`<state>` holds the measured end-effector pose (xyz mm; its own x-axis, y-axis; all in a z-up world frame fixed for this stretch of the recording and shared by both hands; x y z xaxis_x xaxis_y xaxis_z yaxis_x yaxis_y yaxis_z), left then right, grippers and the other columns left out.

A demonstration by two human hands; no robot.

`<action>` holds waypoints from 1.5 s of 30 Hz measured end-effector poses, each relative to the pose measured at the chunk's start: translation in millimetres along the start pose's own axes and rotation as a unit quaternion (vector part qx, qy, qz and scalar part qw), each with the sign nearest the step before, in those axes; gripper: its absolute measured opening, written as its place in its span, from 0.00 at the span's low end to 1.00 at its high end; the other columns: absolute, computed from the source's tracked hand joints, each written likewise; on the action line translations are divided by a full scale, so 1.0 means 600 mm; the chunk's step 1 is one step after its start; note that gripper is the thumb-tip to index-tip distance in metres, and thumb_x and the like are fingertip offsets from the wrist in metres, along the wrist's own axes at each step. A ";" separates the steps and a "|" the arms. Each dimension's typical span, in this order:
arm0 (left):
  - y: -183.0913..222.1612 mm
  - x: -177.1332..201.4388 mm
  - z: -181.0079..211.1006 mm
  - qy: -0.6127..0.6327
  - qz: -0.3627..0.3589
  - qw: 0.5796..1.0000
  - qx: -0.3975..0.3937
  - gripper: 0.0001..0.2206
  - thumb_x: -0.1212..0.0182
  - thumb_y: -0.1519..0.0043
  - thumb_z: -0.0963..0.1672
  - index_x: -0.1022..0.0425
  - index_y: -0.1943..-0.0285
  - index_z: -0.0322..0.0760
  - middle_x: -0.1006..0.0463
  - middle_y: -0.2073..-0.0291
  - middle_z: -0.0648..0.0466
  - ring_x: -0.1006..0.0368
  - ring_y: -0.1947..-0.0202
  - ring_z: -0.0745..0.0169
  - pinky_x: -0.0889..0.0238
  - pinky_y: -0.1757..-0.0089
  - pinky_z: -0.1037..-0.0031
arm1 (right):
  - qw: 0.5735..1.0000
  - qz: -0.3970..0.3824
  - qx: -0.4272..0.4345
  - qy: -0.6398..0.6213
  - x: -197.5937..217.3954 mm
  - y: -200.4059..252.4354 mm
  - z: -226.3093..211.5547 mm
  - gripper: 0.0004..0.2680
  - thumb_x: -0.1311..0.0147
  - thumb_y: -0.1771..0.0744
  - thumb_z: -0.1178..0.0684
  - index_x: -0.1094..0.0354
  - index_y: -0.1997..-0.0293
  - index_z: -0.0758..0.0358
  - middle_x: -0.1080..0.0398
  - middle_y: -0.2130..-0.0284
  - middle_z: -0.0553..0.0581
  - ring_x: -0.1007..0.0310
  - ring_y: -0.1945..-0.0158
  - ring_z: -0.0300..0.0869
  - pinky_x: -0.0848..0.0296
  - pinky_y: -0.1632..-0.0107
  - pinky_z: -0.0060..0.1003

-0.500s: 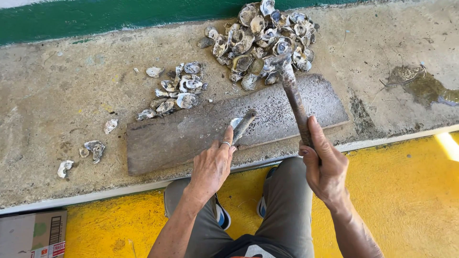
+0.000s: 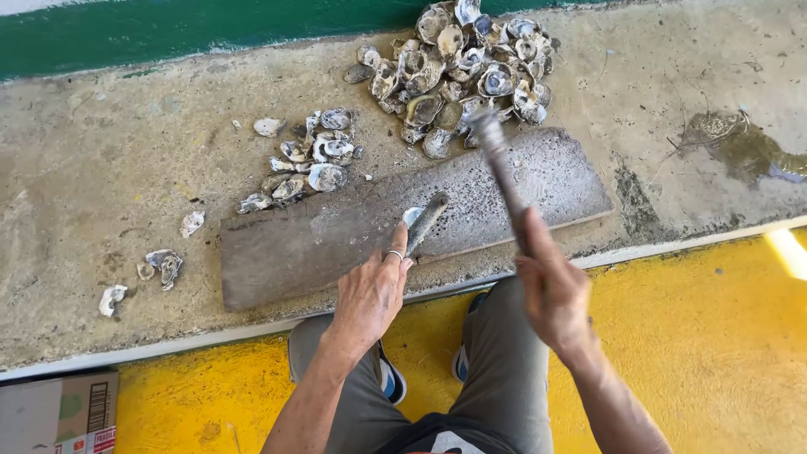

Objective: Cleaning and crushing oyster shells using a metal rod.

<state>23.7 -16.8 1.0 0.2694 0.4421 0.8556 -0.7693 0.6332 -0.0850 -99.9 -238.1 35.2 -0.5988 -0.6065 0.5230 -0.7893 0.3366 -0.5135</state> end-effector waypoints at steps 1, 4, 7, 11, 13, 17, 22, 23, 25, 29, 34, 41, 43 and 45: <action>0.001 0.001 0.000 0.001 0.001 1.000 -0.001 0.26 0.47 0.33 0.44 0.43 0.25 0.31 0.22 0.68 0.38 0.21 0.78 0.50 0.25 0.77 0.61 | 1.000 0.001 0.001 0.001 -0.012 -0.001 0.010 0.21 0.49 0.30 0.63 0.45 0.26 0.57 0.25 0.71 0.60 0.27 0.75 0.42 0.27 0.71 0.37; 0.010 0.006 0.000 0.001 0.007 1.000 -0.004 0.26 0.46 0.33 0.45 0.42 0.26 0.32 0.21 0.70 0.39 0.21 0.78 0.49 0.25 0.76 0.59 | 0.989 -0.127 0.008 0.074 -0.040 -0.004 0.015 0.21 0.50 0.31 0.64 0.43 0.27 0.58 0.23 0.68 0.64 0.25 0.74 0.43 0.24 0.72 0.38; 0.004 0.009 -0.002 -0.033 0.047 0.998 -0.024 0.26 0.45 0.33 0.45 0.41 0.26 0.33 0.21 0.71 0.41 0.22 0.76 0.46 0.27 0.75 0.57 | 0.986 -0.152 -0.010 0.070 -0.017 -0.028 -0.011 0.23 0.45 0.34 0.62 0.41 0.28 0.56 0.23 0.69 0.66 0.24 0.74 0.44 0.27 0.70 0.44; 0.002 0.006 -0.001 0.001 0.027 1.000 0.000 0.25 0.47 0.32 0.45 0.42 0.26 0.32 0.21 0.71 0.41 0.22 0.78 0.50 0.27 0.76 0.59 | 0.997 -0.077 0.016 0.015 0.022 -0.028 -0.046 0.21 0.47 0.32 0.63 0.42 0.28 0.59 0.23 0.62 0.64 0.23 0.70 0.39 0.24 0.68 0.37; 0.003 0.006 -0.003 0.005 0.009 1.000 0.017 0.26 0.47 0.32 0.45 0.43 0.25 0.32 0.22 0.73 0.41 0.22 0.79 0.50 0.27 0.77 0.60 | 0.998 -0.051 0.011 0.025 0.033 -0.026 -0.060 0.21 0.47 0.31 0.63 0.42 0.28 0.59 0.22 0.65 0.61 0.24 0.71 0.37 0.25 0.68 0.36; 0.001 -0.006 -0.010 0.008 0.003 1.000 0.013 0.26 0.49 0.32 0.46 0.44 0.25 0.32 0.23 0.74 0.42 0.23 0.81 0.53 0.28 0.79 0.64 | 0.999 -0.020 -0.017 0.020 0.043 -0.022 -0.067 0.20 0.47 0.31 0.62 0.40 0.28 0.61 0.26 0.72 0.57 0.29 0.72 0.35 0.28 0.67 0.33; 0.000 -0.016 -0.013 0.006 -0.007 1.000 0.020 0.26 0.50 0.31 0.47 0.46 0.24 0.33 0.23 0.74 0.43 0.25 0.82 0.58 0.29 0.82 0.68 | 0.999 0.013 0.032 -0.003 0.054 -0.015 -0.065 0.18 0.51 0.29 0.62 0.42 0.27 0.65 0.24 0.66 0.57 0.25 0.66 0.34 0.25 0.63 0.29; 0.001 -0.017 -0.013 0.002 -0.004 1.000 0.016 0.26 0.50 0.31 0.46 0.46 0.24 0.33 0.23 0.74 0.42 0.25 0.83 0.58 0.29 0.82 0.68 | 0.999 0.033 0.031 -0.024 0.054 -0.010 -0.060 0.18 0.51 0.29 0.62 0.43 0.27 0.65 0.24 0.67 0.56 0.26 0.68 0.33 0.26 0.64 0.28; 0.001 -0.018 -0.014 0.000 0.001 1.000 0.013 0.27 0.50 0.31 0.46 0.46 0.24 0.32 0.23 0.74 0.41 0.26 0.84 0.58 0.28 0.82 0.68 | 0.997 0.053 0.032 -0.046 0.043 -0.004 -0.042 0.19 0.51 0.28 0.62 0.44 0.27 0.66 0.24 0.67 0.55 0.27 0.70 0.32 0.27 0.66 0.27; 0.002 -0.021 -0.014 0.010 -0.020 0.999 0.022 0.27 0.51 0.31 0.46 0.47 0.24 0.32 0.23 0.73 0.42 0.24 0.82 0.57 0.27 0.81 0.68 | 0.999 -0.036 0.034 0.019 -0.031 -0.005 -0.004 0.20 0.51 0.30 0.63 0.43 0.28 0.64 0.25 0.60 0.64 0.25 0.70 0.37 0.26 0.69 0.32; -0.002 -0.004 -0.012 -0.002 0.056 0.998 0.003 0.26 0.49 0.32 0.46 0.43 0.25 0.32 0.21 0.73 0.43 0.22 0.77 0.52 0.28 0.78 0.64 | 0.987 -0.149 0.012 0.051 -0.035 -0.019 0.012 0.20 0.47 0.32 0.62 0.38 0.29 0.62 0.23 0.70 0.61 0.25 0.76 0.37 0.27 0.71 0.36; 0.000 -0.022 -0.015 0.023 0.000 1.000 0.021 0.26 0.50 0.31 0.46 0.46 0.24 0.31 0.23 0.72 0.40 0.23 0.81 0.54 0.27 0.81 0.65 | 0.999 -0.002 0.052 -0.017 0.036 -0.020 -0.030 0.19 0.54 0.29 0.63 0.44 0.28 0.66 0.24 0.65 0.60 0.28 0.74 0.34 0.28 0.73 0.29; -0.002 -0.019 -0.015 0.031 0.002 0.999 0.019 0.27 0.50 0.31 0.45 0.47 0.24 0.31 0.23 0.72 0.40 0.23 0.81 0.54 0.27 0.81 0.65 | 0.998 0.029 0.046 -0.023 0.019 -0.011 -0.007 0.19 0.54 0.29 0.64 0.45 0.27 0.68 0.25 0.69 0.57 0.28 0.74 0.34 0.29 0.73 0.29; -0.001 -0.017 -0.012 0.013 0.018 1.000 0.005 0.27 0.48 0.32 0.46 0.46 0.25 0.30 0.22 0.72 0.39 0.23 0.80 0.54 0.27 0.80 0.66 | 0.998 -0.010 0.058 -0.001 -0.005 -0.010 -0.002 0.19 0.53 0.30 0.64 0.44 0.27 0.68 0.25 0.69 0.59 0.28 0.73 0.36 0.28 0.71 0.31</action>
<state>25.5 -16.7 -11.2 0.2566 0.4816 0.8380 -0.7847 0.6100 -0.1103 -93.9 -237.3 37.5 -0.5822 -0.6145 0.5324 -0.7802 0.2379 -0.5786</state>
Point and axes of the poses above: each hand's wrist, its own y-axis away from the middle knuckle, its own x-axis out of the back of the hand, z = x × y, the point moved 3 cm from there along -y, towards the middle knuckle
